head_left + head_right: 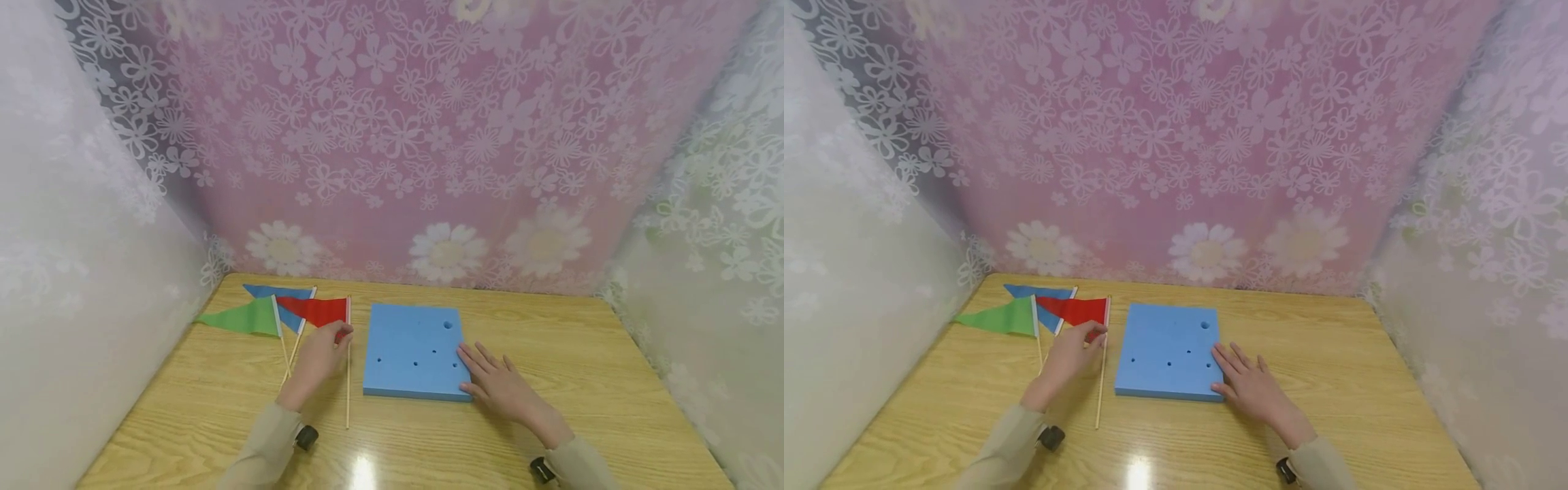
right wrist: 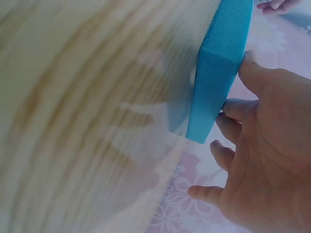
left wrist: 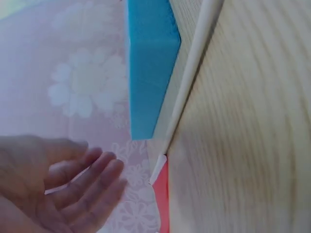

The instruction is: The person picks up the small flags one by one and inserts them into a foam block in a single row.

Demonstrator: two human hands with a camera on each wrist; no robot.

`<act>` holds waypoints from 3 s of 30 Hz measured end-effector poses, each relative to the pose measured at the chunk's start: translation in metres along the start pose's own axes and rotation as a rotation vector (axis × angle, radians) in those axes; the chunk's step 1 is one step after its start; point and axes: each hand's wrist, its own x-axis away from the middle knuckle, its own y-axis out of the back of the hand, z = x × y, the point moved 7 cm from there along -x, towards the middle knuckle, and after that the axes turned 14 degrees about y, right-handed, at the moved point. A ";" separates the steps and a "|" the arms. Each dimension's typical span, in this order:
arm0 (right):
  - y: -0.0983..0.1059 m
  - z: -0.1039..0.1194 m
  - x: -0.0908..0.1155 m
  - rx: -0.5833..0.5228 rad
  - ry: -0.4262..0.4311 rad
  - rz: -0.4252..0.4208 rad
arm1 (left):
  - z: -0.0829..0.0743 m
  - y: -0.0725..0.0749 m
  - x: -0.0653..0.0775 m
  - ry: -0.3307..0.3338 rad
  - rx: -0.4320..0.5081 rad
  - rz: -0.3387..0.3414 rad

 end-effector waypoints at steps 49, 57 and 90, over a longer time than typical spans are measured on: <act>0.001 0.000 0.002 -0.072 -0.018 0.011 | 0.025 -0.022 -0.018 0.270 0.571 0.185; 0.002 0.003 0.001 -0.077 -0.001 -0.006 | -0.016 -0.023 -0.023 0.187 0.752 0.190; 0.003 0.002 0.003 -0.043 -0.001 -0.016 | -0.154 -0.088 -0.019 -0.165 0.837 0.089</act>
